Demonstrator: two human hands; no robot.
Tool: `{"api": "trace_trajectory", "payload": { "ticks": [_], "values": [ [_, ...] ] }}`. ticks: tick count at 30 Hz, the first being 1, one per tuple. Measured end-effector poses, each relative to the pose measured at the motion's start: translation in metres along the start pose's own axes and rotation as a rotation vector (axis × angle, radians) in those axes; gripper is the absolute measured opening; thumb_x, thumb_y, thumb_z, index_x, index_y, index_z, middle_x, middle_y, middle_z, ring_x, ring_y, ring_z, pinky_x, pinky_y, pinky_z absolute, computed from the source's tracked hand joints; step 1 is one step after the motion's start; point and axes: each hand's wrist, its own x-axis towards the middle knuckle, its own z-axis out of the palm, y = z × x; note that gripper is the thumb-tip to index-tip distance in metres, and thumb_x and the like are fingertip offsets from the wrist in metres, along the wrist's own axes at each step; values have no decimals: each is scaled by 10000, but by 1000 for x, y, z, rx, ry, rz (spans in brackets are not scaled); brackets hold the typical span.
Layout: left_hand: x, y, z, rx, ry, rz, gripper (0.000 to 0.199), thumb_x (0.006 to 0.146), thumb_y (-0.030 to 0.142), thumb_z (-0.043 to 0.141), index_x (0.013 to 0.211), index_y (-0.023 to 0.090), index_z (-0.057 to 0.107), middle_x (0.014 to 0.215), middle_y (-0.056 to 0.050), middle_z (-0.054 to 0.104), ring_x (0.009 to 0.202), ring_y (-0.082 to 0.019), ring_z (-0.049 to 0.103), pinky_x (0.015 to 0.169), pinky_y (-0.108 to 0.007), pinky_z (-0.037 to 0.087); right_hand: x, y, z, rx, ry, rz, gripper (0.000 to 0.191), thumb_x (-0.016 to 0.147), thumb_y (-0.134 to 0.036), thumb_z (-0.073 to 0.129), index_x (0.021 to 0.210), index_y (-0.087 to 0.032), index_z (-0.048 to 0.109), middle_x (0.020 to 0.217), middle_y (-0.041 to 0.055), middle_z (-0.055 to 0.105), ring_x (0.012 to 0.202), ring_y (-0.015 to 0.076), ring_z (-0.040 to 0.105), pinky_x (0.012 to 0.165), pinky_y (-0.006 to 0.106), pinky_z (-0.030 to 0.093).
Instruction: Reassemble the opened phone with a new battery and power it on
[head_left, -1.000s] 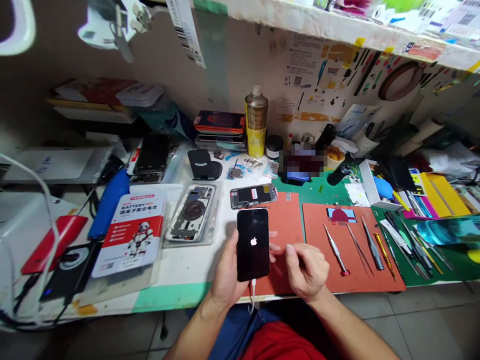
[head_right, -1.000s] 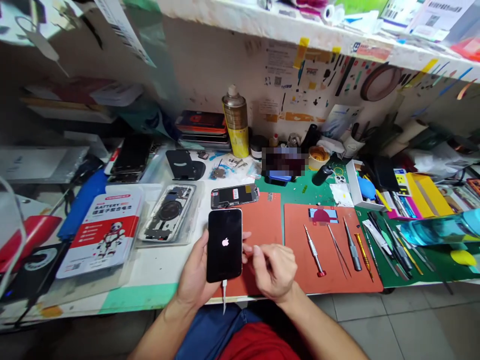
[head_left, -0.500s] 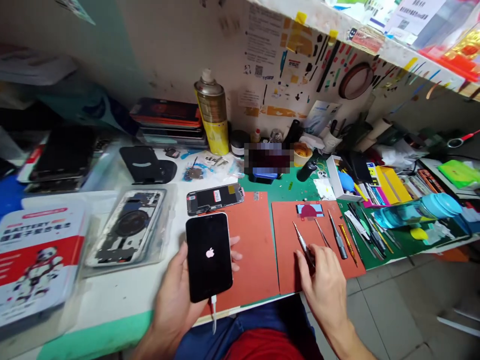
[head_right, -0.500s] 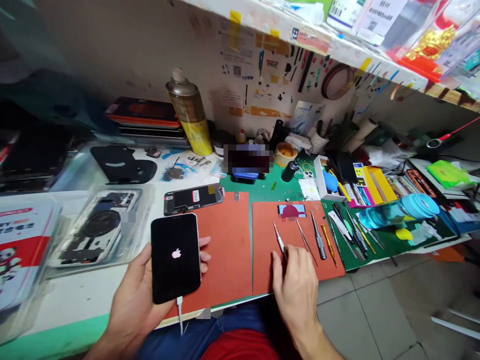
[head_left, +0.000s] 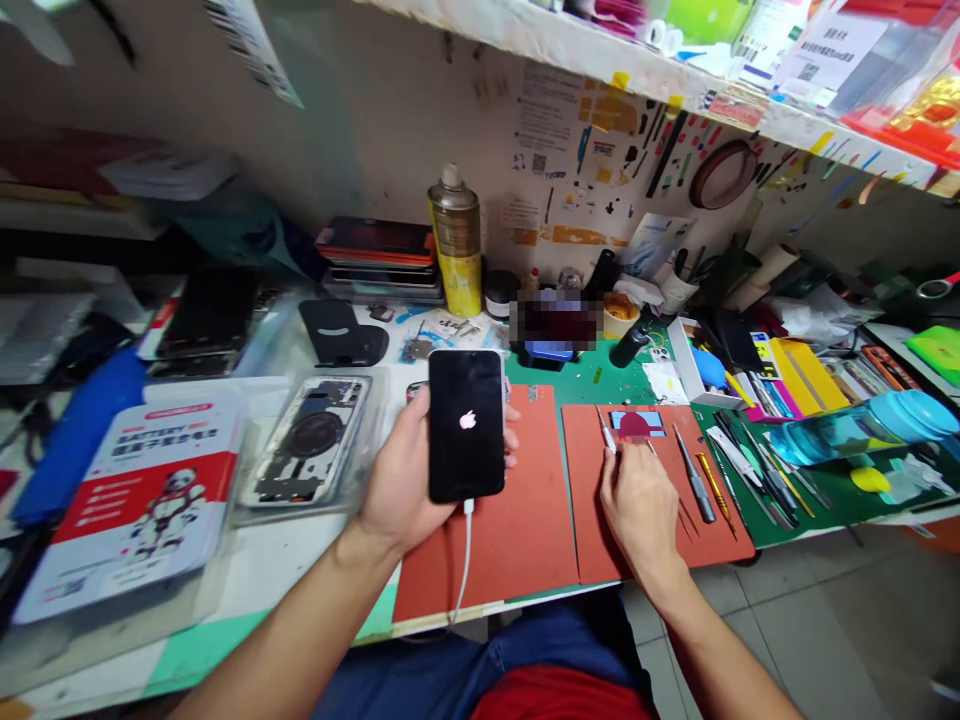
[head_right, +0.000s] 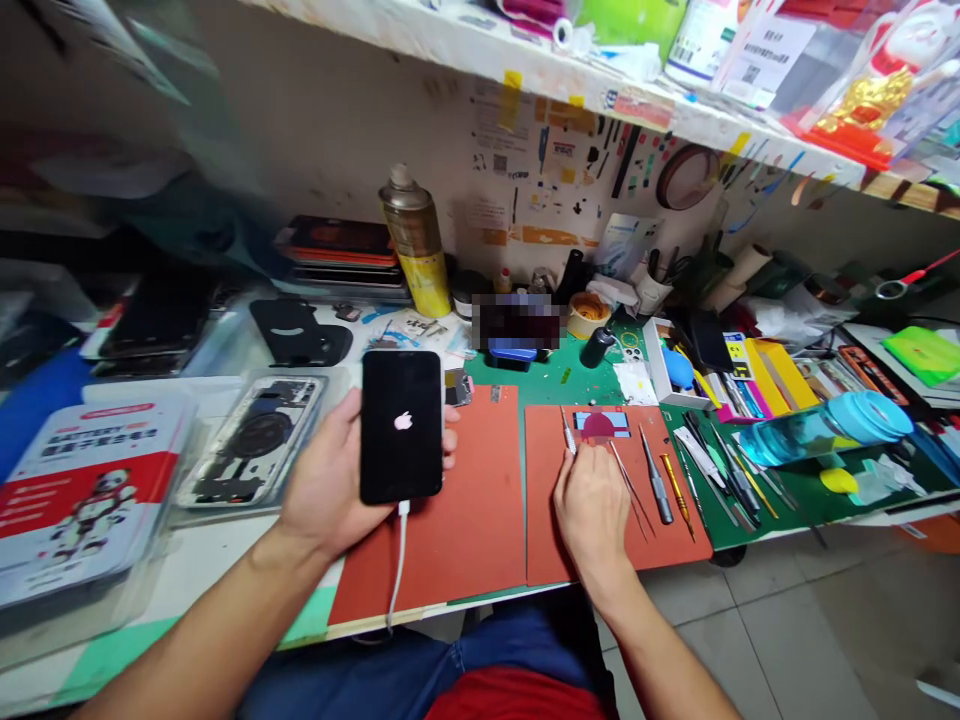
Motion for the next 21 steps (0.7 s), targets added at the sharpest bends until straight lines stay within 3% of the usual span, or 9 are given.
{"api": "trace_trajectory", "payload": {
  "ticks": [4,6,8,11,13,17,21],
  "values": [
    [30,6,0,-3,-119,0,641,1111,547,317,1223,90,752,1107,-192,791,811,-268,767,733,-399,666,17,-20,-22,221,-4,-64,296,1116,-340,477,1112,-134,690,956,141,718,876,259,658,749,354,466],
    [39,4,-3,-4,-149,17,652,1106,567,333,1218,82,754,1107,-195,792,824,-268,770,742,-395,666,33,-41,-34,538,-115,-83,285,1110,-368,501,1067,-175,707,945,95,747,805,214,670,721,324,481],
    [43,0,-8,-3,-144,40,659,1096,595,360,1218,84,757,1097,-188,797,839,-272,776,747,-391,665,49,-65,-39,825,-260,-1,312,1096,-432,540,994,-197,718,889,53,757,710,175,654,643,289,466],
    [41,-6,-17,-11,-56,77,642,1079,618,422,1213,92,765,1105,-176,812,918,-289,790,806,-393,663,64,-96,-29,1144,-387,164,378,1068,-537,567,1043,-193,721,849,33,746,680,161,635,621,271,482],
    [37,-10,-21,-22,10,107,604,1070,610,472,1209,105,773,1089,-156,824,960,-282,794,875,-384,652,62,-107,-15,1295,-403,165,392,1058,-539,584,1193,-189,697,920,42,742,716,158,636,651,271,510],
    [30,-15,-24,32,-25,69,686,1023,697,514,1103,78,801,938,-159,827,855,-295,797,801,-376,649,49,-105,7,1448,-469,28,445,1046,-483,630,1391,-201,630,1036,69,727,821,175,659,759,298,571],
    [27,-19,-20,9,-40,79,610,991,681,610,1143,120,798,961,-129,830,937,-317,797,841,-386,637,46,-98,10,1609,-569,37,459,1033,-470,666,1424,-231,652,1087,80,749,947,222,706,884,359,605]
  ]
}}
